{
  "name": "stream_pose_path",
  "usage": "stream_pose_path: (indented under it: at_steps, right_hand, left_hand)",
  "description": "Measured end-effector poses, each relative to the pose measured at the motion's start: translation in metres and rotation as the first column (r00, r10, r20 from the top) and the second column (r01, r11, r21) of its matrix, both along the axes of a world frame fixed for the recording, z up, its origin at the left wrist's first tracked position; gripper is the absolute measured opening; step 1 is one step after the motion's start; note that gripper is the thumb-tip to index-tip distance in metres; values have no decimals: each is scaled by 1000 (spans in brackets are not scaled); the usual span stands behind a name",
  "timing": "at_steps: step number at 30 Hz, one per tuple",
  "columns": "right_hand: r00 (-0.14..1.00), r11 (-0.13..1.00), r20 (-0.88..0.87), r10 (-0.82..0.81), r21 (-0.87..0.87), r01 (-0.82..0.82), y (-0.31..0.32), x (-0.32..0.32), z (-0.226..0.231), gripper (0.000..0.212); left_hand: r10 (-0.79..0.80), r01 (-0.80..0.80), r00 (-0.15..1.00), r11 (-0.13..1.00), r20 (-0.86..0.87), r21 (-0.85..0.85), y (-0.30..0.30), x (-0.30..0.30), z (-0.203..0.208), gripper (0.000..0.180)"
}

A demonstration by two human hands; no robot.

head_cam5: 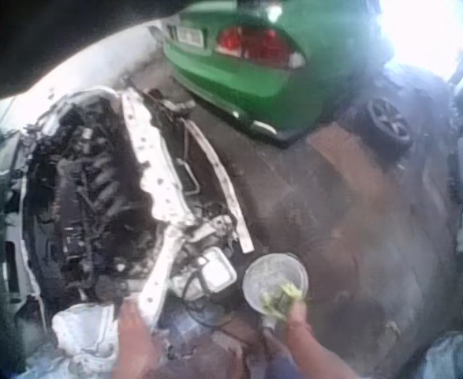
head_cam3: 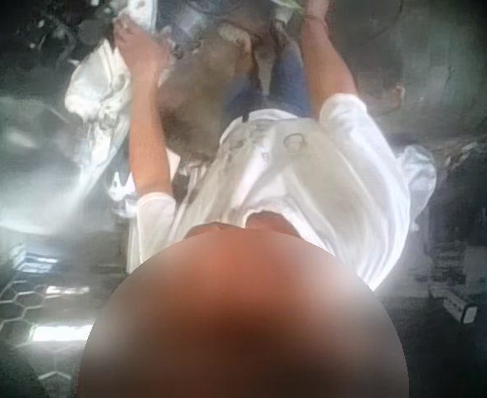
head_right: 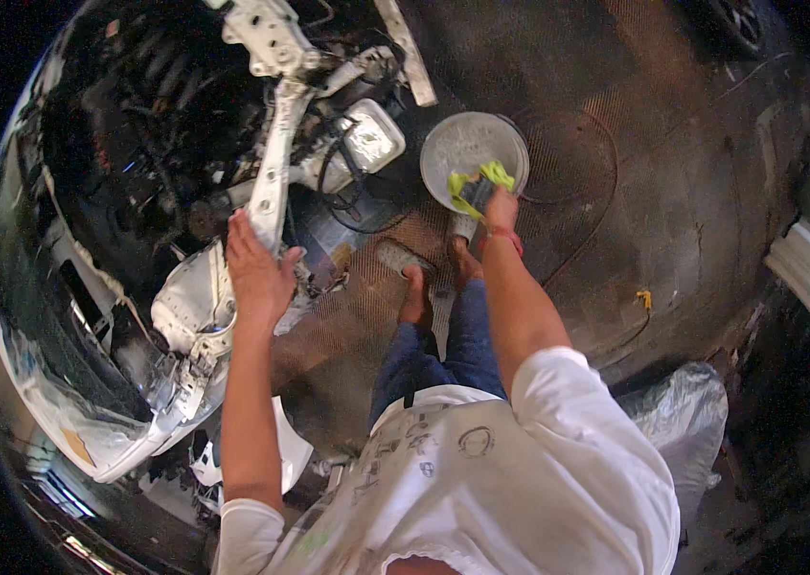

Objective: The person wipes the front frame and engine bay of a white car with a green cloth. They repeatedly dip the cloth into a bucket of water and wipe various surfaces around the engine and radiator support. The person also briefly handles a small black plastic part near the windshield cowl.

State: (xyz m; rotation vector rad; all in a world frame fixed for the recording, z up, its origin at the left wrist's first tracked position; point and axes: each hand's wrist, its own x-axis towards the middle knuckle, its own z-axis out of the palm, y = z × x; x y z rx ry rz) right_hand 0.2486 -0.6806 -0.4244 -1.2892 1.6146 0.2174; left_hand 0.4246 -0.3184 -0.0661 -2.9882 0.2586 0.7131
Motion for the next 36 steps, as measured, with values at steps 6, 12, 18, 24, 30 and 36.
stream_pose_path:
  at_steps: [6,12,18,24,30,36]
  right_hand:
    - [909,909,-18,415,-36,-416,-32,-7,-167,66]
    - [75,50,-159,985,-156,-986,-96,12,-340,48]
    - [108,90,-112,988,-154,-984,-68,4,-449,54]
    - [997,883,68,41,464,-68,1,15,-383,47]
    - [968,845,175,-179,531,61,11,12,-221,42]
    - [918,945,321,231,149,-290,-29,23,-30,54]
  left_hand:
    - [-74,80,994,994,-81,75,-8,6,8,123]
    - [-44,100,965,973,-257,208,-23,19,21,139]
    - [-39,111,942,973,-333,201,-31,29,20,145]
    - [-50,137,940,961,-337,239,-34,27,20,150]
    - [47,57,950,946,-308,320,-33,20,22,148]
    - [8,61,978,944,-207,325,-31,13,21,144]
